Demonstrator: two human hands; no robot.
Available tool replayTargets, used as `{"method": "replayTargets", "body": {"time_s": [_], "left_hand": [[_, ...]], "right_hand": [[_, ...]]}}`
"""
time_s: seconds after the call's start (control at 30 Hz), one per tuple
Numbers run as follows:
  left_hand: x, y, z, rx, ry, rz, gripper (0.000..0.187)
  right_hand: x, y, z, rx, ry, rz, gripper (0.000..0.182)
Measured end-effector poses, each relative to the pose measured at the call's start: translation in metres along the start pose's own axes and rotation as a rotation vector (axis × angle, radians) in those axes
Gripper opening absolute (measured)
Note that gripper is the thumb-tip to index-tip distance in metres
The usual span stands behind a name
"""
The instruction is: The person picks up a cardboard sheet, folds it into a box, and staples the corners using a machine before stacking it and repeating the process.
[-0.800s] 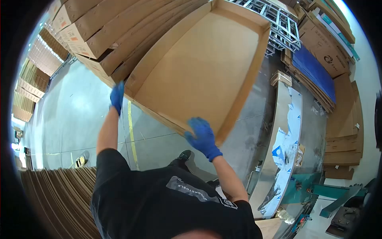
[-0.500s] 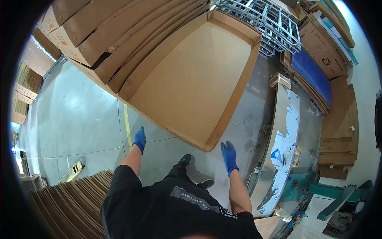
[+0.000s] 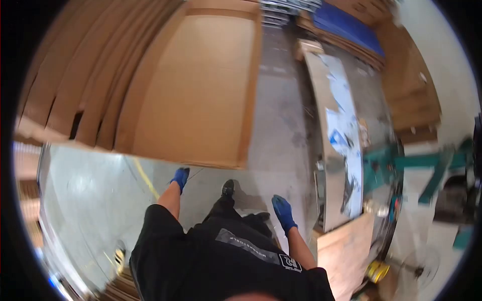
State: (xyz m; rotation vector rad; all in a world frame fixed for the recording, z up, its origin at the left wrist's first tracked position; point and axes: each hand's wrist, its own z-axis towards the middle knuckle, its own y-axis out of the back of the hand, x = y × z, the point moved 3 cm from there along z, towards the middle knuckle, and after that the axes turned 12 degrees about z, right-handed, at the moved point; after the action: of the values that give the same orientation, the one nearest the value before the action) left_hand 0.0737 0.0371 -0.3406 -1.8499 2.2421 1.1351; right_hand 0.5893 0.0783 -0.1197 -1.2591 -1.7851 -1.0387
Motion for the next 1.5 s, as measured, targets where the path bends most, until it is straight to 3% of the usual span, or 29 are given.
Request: {"method": "replayTargets", "body": {"time_s": [0.03, 0.1, 0.13, 0.17, 0.2, 0.27, 0.33, 0.37, 0.4, 0.43, 0.47, 0.53, 0.57, 0.67, 0.77, 0.83, 0.9, 0.93, 1.03, 1.07, 1.17, 1.27, 1.3, 1.37, 1.43, 1.5], "left_hand": [[-0.014, -0.014, -0.013, 0.175, -0.183, 0.378, 0.029], [-0.063, -0.057, -0.072, 0.328, -0.049, 0.494, 0.035], [-0.064, -0.098, -0.053, 0.387, -0.408, 0.597, 0.039], [-0.106, -0.146, -0.074, 0.381, -1.118, 1.182, 0.041], [-0.176, -0.168, -0.150, 0.479, -0.689, 0.834, 0.051], [-0.249, -0.256, -0.229, 0.755, -1.128, 0.878, 0.059], [-0.296, -0.330, -0.334, 1.087, -1.346, 0.912, 0.065], [-0.316, -0.345, -0.426, 1.260, -1.463, 0.960, 0.068], [-0.313, -0.374, -0.486, 1.370, -1.686, 1.010, 0.070], [-0.300, -0.396, -0.541, 1.476, -1.901, 1.029, 0.072], [-0.286, -0.406, -0.605, 1.635, -1.952, 1.064, 0.073], [-0.229, -0.427, -0.688, 1.892, -2.019, 1.112, 0.076], [-0.209, -0.430, -0.710, 2.002, -2.041, 1.123, 0.078], [-0.125, -0.447, -0.747, 2.032, -2.031, 1.286, 0.070], [-0.068, -0.509, -0.714, 2.345, -1.149, 1.863, 0.067], [-0.099, -0.503, -0.744, 2.137, -1.571, 1.853, 0.067], [-0.121, -0.499, -0.760, 1.897, -1.965, 1.759, 0.067], [-0.130, -0.494, -0.761, 1.804, -2.165, 1.482, 0.053], [-0.145, -0.484, -0.783, 1.549, -2.609, 1.513, 0.037], [-0.154, -0.487, -0.780, 1.587, -2.644, 1.339, 0.027], [-0.221, -0.480, -0.750, 1.603, -2.729, 1.135, 0.025], [-0.328, -0.460, -0.696, 1.299, -2.747, 1.211, 0.016], [-0.368, -0.453, -0.674, 1.286, -2.628, 1.110, 0.014], [-0.442, -0.430, -0.619, 1.220, -2.413, 0.887, 0.011], [-0.507, -0.405, -0.557, 0.936, -2.405, 0.859, 0.010], [-0.567, -0.385, -0.475, 0.718, -2.387, 0.913, 0.027]], "right_hand": [[0.015, 0.008, -0.008, -0.043, -0.057, 0.039, 0.029], [0.003, 0.034, -0.037, -0.188, -0.061, -0.014, 0.032], [-0.004, 0.043, -0.046, -0.284, -0.059, -0.003, 0.033], [0.005, 0.059, -0.070, -0.376, 0.001, 0.001, 0.033], [0.016, 0.076, -0.096, -0.474, 0.054, -0.003, 0.033], [0.010, 0.109, -0.154, -0.781, 0.196, -0.136, 0.035], [0.024, 0.142, -0.232, -1.079, 0.253, -0.175, 0.040], [0.027, 0.153, -0.283, -1.263, 0.217, -0.207, 0.040], [0.022, 0.161, -0.332, -1.494, 0.234, -0.332, 0.041], [0.017, 0.163, -0.383, -1.676, 0.114, -0.442, 0.042], [0.013, 0.163, -0.433, -1.829, 0.056, -0.511, 0.043], [-0.012, 0.138, -0.510, -2.088, -0.169, -0.686, 0.039], [-0.007, 0.123, -0.531, -2.132, -0.400, -0.716, 0.039], [-0.054, 0.089, -0.575, -2.137, -0.695, -0.515, 0.045], [-0.095, 0.072, -0.579, -2.034, -0.960, -0.394, 0.052], [-0.100, 0.068, -0.568, -2.016, -1.024, -0.470, 0.055], [-0.103, 0.065, -0.569, -2.017, -0.992, -0.325, 0.057], [-0.101, 0.064, -0.568, -2.038, -0.973, -0.307, 0.057], [-0.097, 0.070, -0.570, -2.070, -1.008, -0.354, 0.059], [-0.099, 0.071, -0.570, -2.065, -1.019, -0.361, 0.059], [-0.102, 0.072, -0.578, -2.011, -1.029, -0.425, 0.057], [-0.080, 0.103, -0.592, -1.974, -1.041, -0.464, 0.061], [-0.077, 0.124, -0.593, -1.964, -0.887, -0.636, 0.068], [-0.035, 0.186, -0.543, -1.708, -0.840, -1.077, 0.070], [-0.032, 0.242, -0.467, -1.550, -0.446, -0.962, 0.060], [-0.028, 0.282, -0.385, -1.355, -0.210, -0.775, 0.031]]}}
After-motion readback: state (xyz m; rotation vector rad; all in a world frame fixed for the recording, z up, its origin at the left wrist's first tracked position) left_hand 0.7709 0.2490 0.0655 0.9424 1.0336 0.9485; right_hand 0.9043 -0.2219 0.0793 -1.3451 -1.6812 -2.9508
